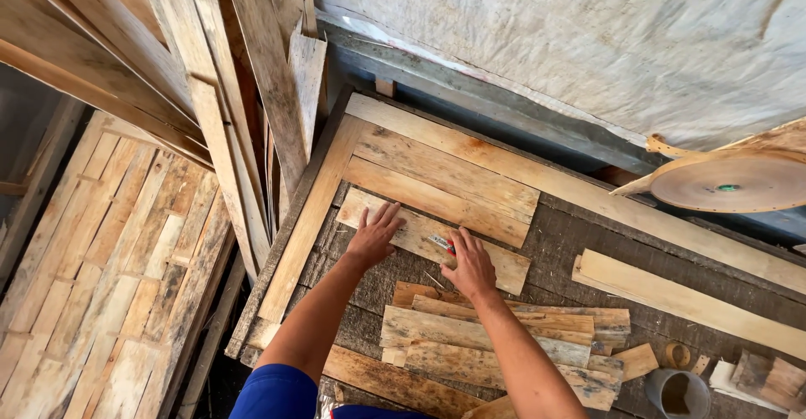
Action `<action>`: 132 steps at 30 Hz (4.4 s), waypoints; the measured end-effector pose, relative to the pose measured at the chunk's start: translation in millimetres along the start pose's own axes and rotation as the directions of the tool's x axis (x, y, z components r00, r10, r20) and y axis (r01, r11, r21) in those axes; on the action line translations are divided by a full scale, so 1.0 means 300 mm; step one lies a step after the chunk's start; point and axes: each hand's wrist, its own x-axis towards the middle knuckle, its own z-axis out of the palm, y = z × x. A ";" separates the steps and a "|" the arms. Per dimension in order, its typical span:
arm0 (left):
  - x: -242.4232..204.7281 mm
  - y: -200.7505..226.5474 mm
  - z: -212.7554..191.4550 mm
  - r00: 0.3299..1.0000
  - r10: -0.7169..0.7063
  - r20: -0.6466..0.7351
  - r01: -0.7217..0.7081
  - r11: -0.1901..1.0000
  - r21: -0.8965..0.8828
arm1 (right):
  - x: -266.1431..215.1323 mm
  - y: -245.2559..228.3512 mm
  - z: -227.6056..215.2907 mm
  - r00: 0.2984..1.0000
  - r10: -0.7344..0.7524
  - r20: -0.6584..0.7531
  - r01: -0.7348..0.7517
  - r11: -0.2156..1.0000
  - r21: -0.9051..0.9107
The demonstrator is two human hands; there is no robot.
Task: Fitting and trimming thin wood strips onto a wooden frame using a utility knife.
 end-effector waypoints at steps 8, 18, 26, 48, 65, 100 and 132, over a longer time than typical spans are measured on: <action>0.007 -0.023 0.030 0.999 -0.001 -0.036 0.000 0.999 -0.036 | 0.009 -0.010 0.012 0.998 -0.032 -0.057 0.033 0.999 0.010; -0.006 -0.041 0.049 0.997 -0.038 -0.065 0.036 0.998 -0.045 | 0.028 -0.042 -0.004 0.999 -0.023 -0.022 0.023 1.000 0.004; -0.007 -0.057 0.047 0.997 -0.036 -0.073 0.033 0.998 -0.046 | 0.033 -0.054 0.013 0.999 -0.024 -0.028 0.024 1.000 -0.003; -0.006 -0.060 0.038 0.995 -0.061 -0.079 0.056 0.996 -0.063 | 0.033 -0.056 0.020 0.997 -0.054 -0.050 0.054 0.998 -0.010; -0.014 -0.054 0.020 0.993 -0.092 -0.078 0.084 0.991 -0.101 | 0.038 -0.063 0.039 0.999 -0.028 -0.038 0.027 0.999 -0.023; -0.012 -0.061 0.031 0.986 -0.104 -0.132 0.089 0.990 -0.111 | 0.047 -0.042 0.087 0.999 -0.016 -0.037 0.015 0.999 -0.034; -0.290 0.466 0.095 0.987 0.136 -0.084 -0.157 0.926 -0.344 | -0.546 0.354 -0.023 0.958 0.256 -0.130 -0.231 0.956 0.181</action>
